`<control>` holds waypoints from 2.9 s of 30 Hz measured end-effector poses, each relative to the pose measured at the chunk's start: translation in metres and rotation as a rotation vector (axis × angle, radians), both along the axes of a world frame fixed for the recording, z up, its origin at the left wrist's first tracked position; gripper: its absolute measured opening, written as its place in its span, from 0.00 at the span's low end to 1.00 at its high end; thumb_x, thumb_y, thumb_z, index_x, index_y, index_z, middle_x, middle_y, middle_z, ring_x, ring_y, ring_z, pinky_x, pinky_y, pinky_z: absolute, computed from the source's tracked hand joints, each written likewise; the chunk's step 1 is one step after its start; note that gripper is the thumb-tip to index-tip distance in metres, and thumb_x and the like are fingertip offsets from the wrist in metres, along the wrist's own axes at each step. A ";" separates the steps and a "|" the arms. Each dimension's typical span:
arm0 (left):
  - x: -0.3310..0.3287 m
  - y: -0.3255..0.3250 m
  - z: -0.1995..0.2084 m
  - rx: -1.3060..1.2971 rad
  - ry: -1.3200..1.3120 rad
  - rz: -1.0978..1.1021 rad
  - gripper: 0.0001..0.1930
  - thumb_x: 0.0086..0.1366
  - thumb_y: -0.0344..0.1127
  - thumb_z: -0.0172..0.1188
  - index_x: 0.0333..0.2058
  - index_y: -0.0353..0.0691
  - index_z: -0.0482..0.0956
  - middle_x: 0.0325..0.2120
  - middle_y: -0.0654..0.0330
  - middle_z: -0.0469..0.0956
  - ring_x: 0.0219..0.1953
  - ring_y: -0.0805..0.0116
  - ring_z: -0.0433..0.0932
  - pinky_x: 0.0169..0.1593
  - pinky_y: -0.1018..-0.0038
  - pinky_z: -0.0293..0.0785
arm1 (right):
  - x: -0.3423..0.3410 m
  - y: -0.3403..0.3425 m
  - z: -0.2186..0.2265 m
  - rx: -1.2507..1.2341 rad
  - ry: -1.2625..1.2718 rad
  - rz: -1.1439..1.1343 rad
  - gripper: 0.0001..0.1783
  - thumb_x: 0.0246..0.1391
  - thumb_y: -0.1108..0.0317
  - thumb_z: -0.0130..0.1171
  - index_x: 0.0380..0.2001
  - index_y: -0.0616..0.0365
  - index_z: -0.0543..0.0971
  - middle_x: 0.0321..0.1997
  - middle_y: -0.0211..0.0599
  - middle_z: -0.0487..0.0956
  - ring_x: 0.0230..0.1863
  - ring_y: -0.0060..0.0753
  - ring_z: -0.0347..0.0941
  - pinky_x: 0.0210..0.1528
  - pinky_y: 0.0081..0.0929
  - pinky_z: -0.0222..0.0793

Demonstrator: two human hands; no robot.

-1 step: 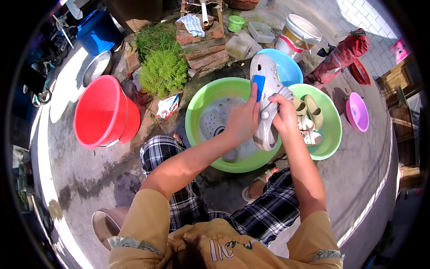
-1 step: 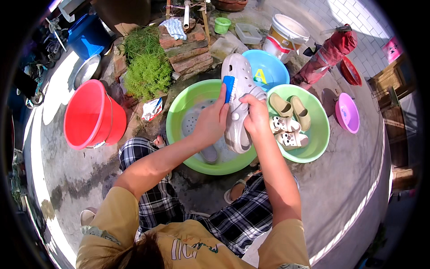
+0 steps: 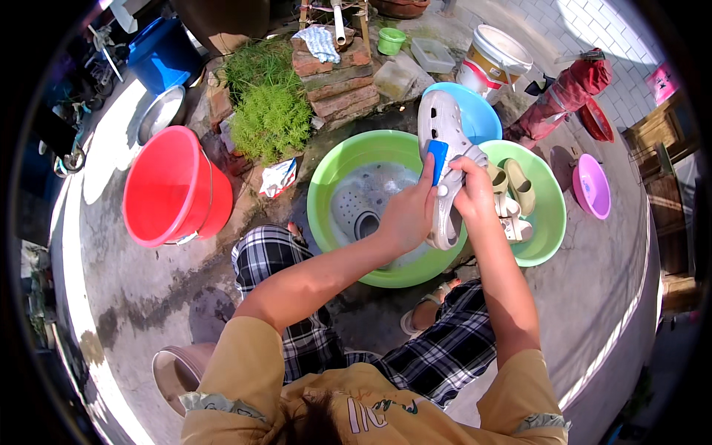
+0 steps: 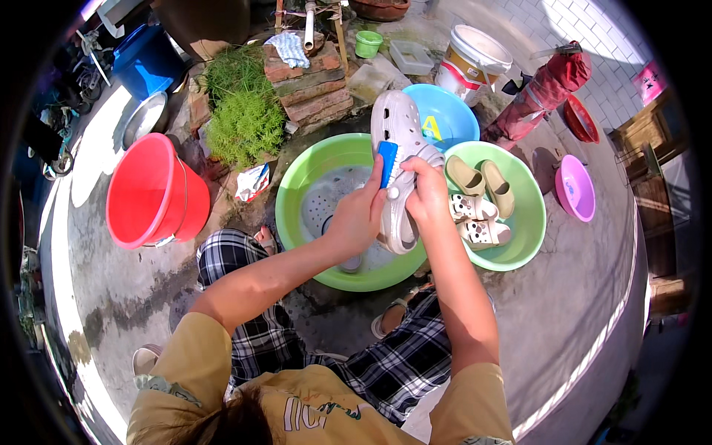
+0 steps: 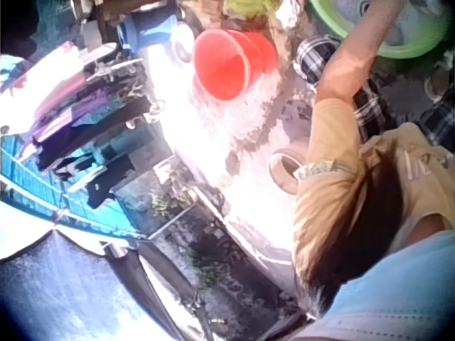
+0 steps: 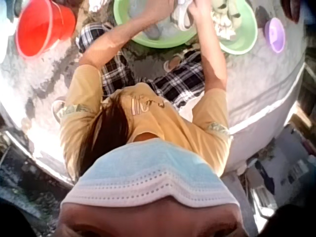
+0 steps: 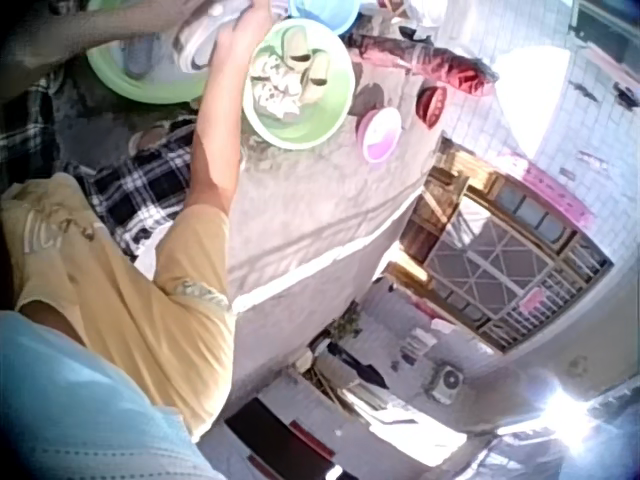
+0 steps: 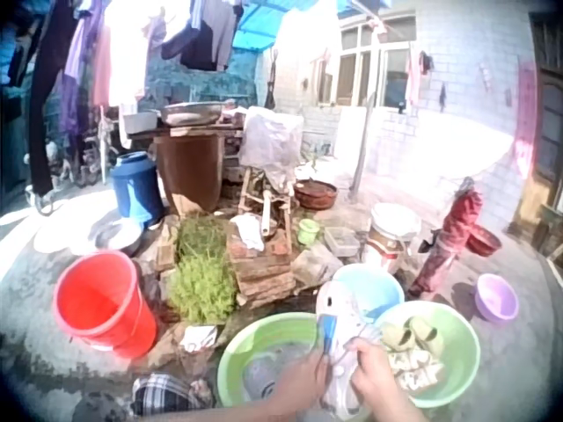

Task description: The person scrubs a grey clog-style shoe with a blue brush while sitting on the ground. They dip the shoe into a green basin of soapy water and scrub the exterior and interior surfaces repeatedly. The person handles the shoe and brush with both hands, occasionally rinsing the shoe in the basin.

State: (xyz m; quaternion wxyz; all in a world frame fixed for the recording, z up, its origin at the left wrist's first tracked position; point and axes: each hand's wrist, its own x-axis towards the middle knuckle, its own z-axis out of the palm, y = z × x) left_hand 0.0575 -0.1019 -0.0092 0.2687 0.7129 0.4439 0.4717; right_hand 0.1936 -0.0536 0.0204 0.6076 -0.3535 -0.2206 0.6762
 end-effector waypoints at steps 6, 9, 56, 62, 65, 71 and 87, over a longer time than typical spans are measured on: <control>-0.033 0.068 0.033 -0.114 0.058 0.221 0.27 0.65 0.34 0.44 0.62 0.39 0.51 0.22 0.40 0.74 0.24 0.42 0.73 0.29 0.57 0.68 | -0.016 -0.012 0.011 0.074 -0.034 0.085 0.27 0.37 0.84 0.46 0.47 0.70 0.67 0.44 0.48 0.74 0.43 0.44 0.73 0.47 0.35 0.72; -0.015 0.012 0.015 -0.090 0.030 0.006 0.27 0.65 0.35 0.44 0.62 0.41 0.51 0.23 0.40 0.73 0.24 0.43 0.73 0.29 0.56 0.67 | -0.001 -0.003 0.007 0.051 0.051 0.106 0.25 0.44 0.80 0.49 0.50 0.67 0.66 0.45 0.47 0.74 0.45 0.43 0.73 0.50 0.37 0.70; -0.013 0.021 0.013 -0.173 0.038 0.028 0.26 0.65 0.36 0.45 0.61 0.44 0.53 0.22 0.42 0.73 0.25 0.49 0.74 0.31 0.66 0.68 | 0.001 -0.014 0.017 0.003 -0.431 -0.172 0.12 0.51 0.65 0.59 0.29 0.64 0.72 0.20 0.35 0.73 0.10 0.22 0.59 0.12 0.20 0.50; -0.030 0.068 0.025 -0.165 0.003 0.159 0.28 0.65 0.35 0.44 0.62 0.38 0.48 0.19 0.42 0.73 0.22 0.44 0.74 0.28 0.57 0.67 | -0.019 -0.026 0.012 0.034 -0.502 -0.065 0.11 0.52 0.65 0.58 0.28 0.62 0.73 0.21 0.33 0.73 0.10 0.22 0.58 0.12 0.19 0.51; -0.024 0.053 0.004 -0.107 0.088 0.146 0.28 0.65 0.34 0.44 0.62 0.39 0.49 0.19 0.42 0.74 0.23 0.45 0.75 0.28 0.58 0.68 | -0.008 -0.019 0.016 0.017 -0.546 -0.155 0.10 0.51 0.68 0.58 0.25 0.66 0.74 0.21 0.35 0.74 0.11 0.22 0.61 0.11 0.20 0.51; -0.015 0.059 0.011 -0.058 0.100 0.115 0.26 0.65 0.35 0.43 0.61 0.36 0.53 0.19 0.43 0.74 0.22 0.47 0.74 0.26 0.61 0.69 | -0.011 -0.023 0.012 0.040 -0.559 -0.128 0.09 0.52 0.69 0.56 0.27 0.66 0.74 0.19 0.33 0.73 0.10 0.21 0.61 0.11 0.20 0.53; -0.021 0.045 0.012 -0.034 0.103 0.181 0.27 0.66 0.37 0.44 0.62 0.41 0.50 0.20 0.43 0.74 0.22 0.46 0.74 0.26 0.58 0.68 | -0.018 -0.025 0.020 0.111 -0.740 -0.142 0.10 0.50 0.69 0.58 0.28 0.69 0.75 0.19 0.34 0.74 0.10 0.22 0.64 0.10 0.21 0.55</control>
